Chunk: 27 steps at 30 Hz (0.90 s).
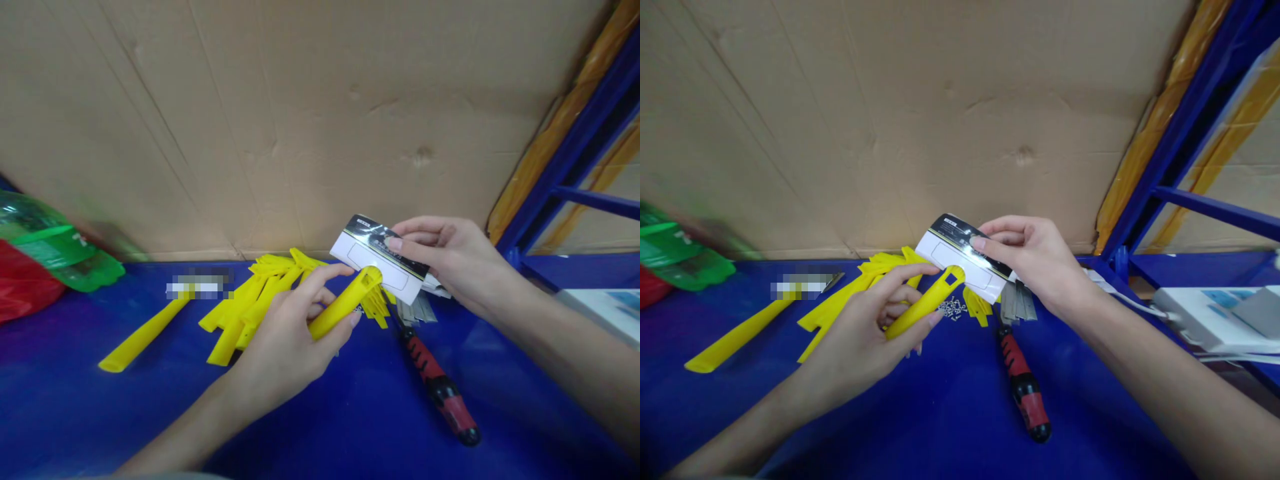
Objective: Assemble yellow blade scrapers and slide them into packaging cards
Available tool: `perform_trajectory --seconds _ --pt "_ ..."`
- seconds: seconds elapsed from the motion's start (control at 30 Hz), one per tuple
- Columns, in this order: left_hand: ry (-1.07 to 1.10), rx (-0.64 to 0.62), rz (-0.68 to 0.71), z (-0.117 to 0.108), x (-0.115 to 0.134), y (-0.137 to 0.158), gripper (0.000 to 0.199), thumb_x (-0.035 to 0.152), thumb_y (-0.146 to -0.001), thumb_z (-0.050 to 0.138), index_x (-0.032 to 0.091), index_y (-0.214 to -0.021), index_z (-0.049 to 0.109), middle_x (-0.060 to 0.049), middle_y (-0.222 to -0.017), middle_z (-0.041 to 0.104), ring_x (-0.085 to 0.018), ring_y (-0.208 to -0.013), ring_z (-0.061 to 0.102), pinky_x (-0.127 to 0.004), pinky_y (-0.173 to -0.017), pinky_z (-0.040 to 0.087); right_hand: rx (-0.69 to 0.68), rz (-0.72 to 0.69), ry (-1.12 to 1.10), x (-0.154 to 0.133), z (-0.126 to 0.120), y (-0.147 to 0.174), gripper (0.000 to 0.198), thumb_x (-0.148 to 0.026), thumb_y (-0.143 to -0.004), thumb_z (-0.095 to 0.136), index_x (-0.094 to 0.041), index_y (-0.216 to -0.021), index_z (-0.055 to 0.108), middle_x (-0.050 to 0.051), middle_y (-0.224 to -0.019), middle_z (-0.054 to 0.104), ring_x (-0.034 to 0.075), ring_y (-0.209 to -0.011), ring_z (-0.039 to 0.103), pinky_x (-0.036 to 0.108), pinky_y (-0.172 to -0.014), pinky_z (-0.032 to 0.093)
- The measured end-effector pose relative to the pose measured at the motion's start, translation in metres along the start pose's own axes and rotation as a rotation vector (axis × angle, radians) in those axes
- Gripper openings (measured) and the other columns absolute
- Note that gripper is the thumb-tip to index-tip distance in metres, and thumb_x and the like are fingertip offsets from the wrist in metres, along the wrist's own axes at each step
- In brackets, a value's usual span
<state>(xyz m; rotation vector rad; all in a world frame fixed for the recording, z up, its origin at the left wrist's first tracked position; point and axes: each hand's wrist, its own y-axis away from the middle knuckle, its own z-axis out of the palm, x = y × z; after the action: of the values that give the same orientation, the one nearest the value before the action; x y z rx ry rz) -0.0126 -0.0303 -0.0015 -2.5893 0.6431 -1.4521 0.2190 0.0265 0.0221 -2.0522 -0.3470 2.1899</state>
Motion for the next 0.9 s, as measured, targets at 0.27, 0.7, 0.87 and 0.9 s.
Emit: perform_trajectory --seconds 0.27,0.7,0.87,0.9 --pt "-0.317 0.105 0.185 -0.027 -0.001 0.014 0.057 0.025 -0.097 0.066 0.031 -0.153 0.055 -0.002 -0.112 0.081 -0.023 -0.096 0.075 -0.034 -0.090 0.058 0.001 -0.057 -0.079 0.003 0.036 0.001 0.045 -0.034 -0.062 0.099 -0.025 -0.102 0.079 0.001 -0.081 0.083 0.019 -0.068 0.076 0.031 -0.062 0.062" --pt "-0.683 0.283 0.110 -0.128 -0.046 0.073 0.046 0.026 -0.098 0.062 0.026 -0.145 0.062 -0.008 -0.124 0.079 -0.026 -0.099 0.078 -0.037 -0.087 0.062 -0.234 -0.282 0.256 0.023 0.181 -0.036 0.013 -0.026 -0.082 0.079 -0.019 -0.094 0.081 0.008 -0.099 0.085 0.024 -0.090 0.081 0.037 -0.081 0.066" --pt "-0.803 0.221 -0.058 -0.161 -0.080 0.060 0.044 0.018 -0.098 0.059 0.024 -0.142 0.063 -0.007 -0.120 0.079 -0.024 -0.106 0.076 -0.033 -0.090 0.059 -0.277 -0.308 0.561 0.050 0.240 -0.070 0.020 -0.014 -0.089 0.067 -0.017 -0.103 0.081 0.011 -0.108 0.084 0.025 -0.102 0.079 0.043 -0.096 0.061" --pt "-0.823 0.215 -0.082 -0.164 -0.086 0.056 0.042 0.016 -0.098 0.058 0.023 -0.139 0.064 -0.007 -0.117 0.080 -0.024 -0.103 0.077 -0.033 -0.088 0.060 -0.292 -0.326 0.614 0.054 0.249 -0.074 0.021 -0.014 -0.090 0.067 -0.018 -0.104 0.082 0.011 -0.110 0.084 0.027 -0.107 0.077 0.046 -0.100 0.059"
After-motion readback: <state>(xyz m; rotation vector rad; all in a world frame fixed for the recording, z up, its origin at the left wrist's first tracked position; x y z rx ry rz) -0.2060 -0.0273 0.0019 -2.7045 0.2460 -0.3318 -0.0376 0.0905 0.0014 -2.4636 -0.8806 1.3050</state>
